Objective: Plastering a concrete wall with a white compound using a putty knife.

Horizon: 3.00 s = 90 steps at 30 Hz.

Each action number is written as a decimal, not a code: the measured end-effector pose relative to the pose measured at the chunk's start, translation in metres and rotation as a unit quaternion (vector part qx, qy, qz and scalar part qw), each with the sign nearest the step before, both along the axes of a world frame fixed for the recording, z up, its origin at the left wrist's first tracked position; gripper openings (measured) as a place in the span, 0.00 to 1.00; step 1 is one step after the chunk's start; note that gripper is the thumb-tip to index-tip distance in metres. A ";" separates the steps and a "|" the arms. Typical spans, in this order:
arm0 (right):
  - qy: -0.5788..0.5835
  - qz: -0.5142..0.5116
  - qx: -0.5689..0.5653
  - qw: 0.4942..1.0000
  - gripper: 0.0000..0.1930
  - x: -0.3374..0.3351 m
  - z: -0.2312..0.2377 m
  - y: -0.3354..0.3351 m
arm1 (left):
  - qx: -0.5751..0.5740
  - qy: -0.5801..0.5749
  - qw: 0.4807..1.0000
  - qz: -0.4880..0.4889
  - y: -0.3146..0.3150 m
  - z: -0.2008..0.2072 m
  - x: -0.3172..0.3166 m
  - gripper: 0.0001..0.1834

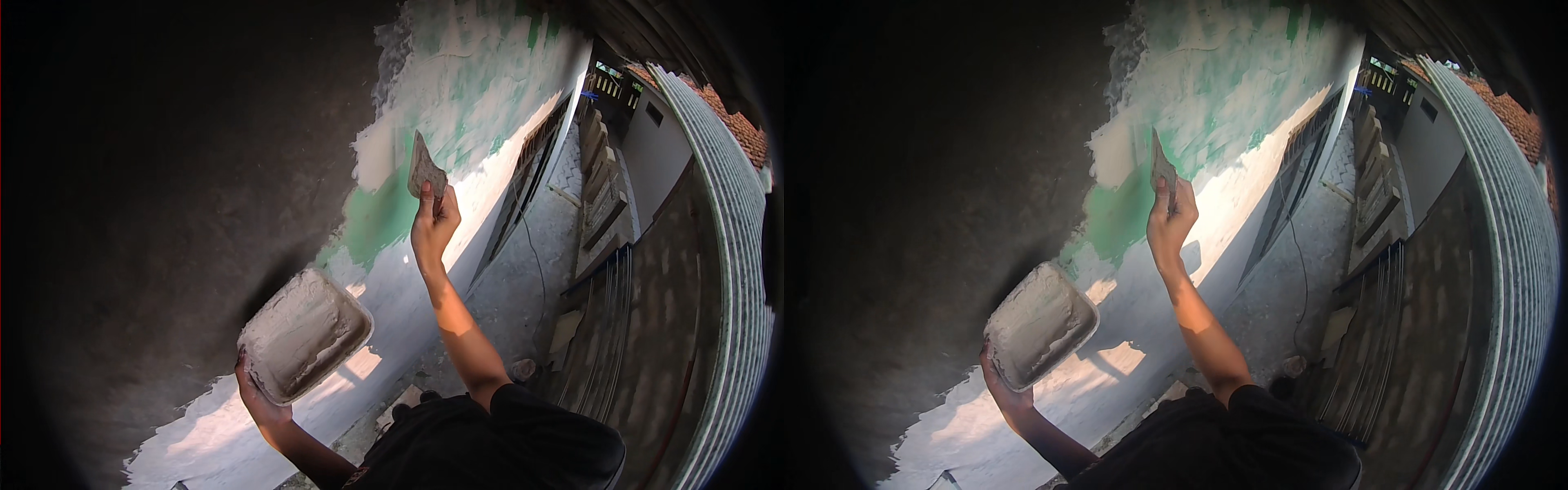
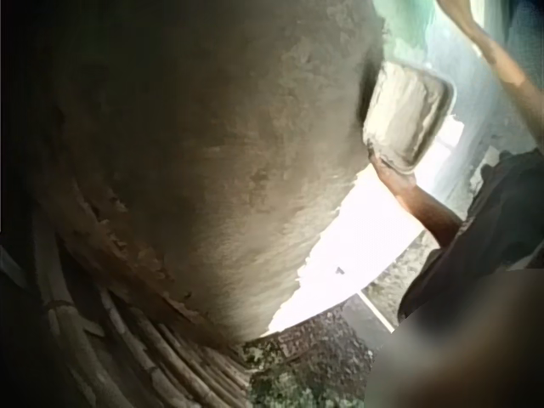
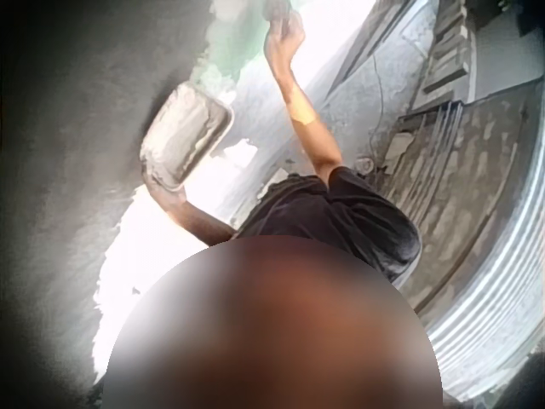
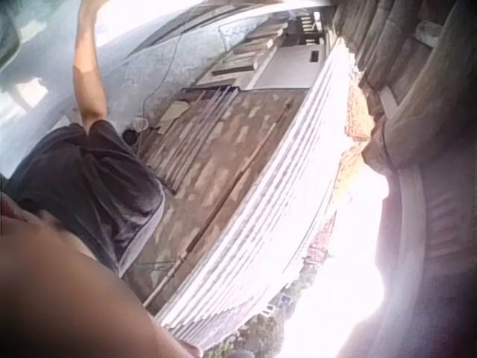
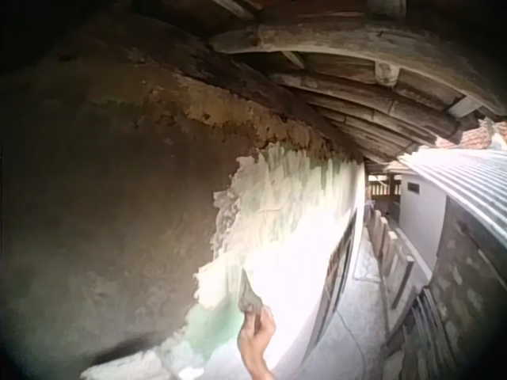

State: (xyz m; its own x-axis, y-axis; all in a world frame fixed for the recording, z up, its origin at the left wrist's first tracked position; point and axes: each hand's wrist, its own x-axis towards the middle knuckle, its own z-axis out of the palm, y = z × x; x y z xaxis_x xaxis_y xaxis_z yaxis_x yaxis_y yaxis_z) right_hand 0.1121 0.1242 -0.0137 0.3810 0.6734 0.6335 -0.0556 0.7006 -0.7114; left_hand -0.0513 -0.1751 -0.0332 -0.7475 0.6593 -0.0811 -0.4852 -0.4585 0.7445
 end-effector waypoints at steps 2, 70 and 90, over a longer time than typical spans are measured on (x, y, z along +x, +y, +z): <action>-0.031 -0.006 -0.018 0.999 0.12 -0.001 -0.003 0.024 | 0.011 0.003 1.000 -0.016 -0.001 -0.001 0.002 0.28; -0.048 0.134 -0.048 0.989 0.08 -0.037 -0.057 -0.060 | -0.040 -0.041 0.997 0.057 -0.012 -0.020 -0.019 0.26; 0.034 0.188 -0.050 0.980 0.10 -0.031 -0.068 -0.032 | -0.016 -0.054 0.992 0.110 -0.016 -0.044 -0.033 0.24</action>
State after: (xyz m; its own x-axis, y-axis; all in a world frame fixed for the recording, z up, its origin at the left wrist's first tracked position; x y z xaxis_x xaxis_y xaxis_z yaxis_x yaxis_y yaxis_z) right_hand 0.0811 0.0919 -0.0820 0.1333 0.8316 0.5392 -0.3464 0.5488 -0.7608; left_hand -0.0839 -0.1912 -0.0770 -0.8593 0.4763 -0.1862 -0.4530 -0.5401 0.7093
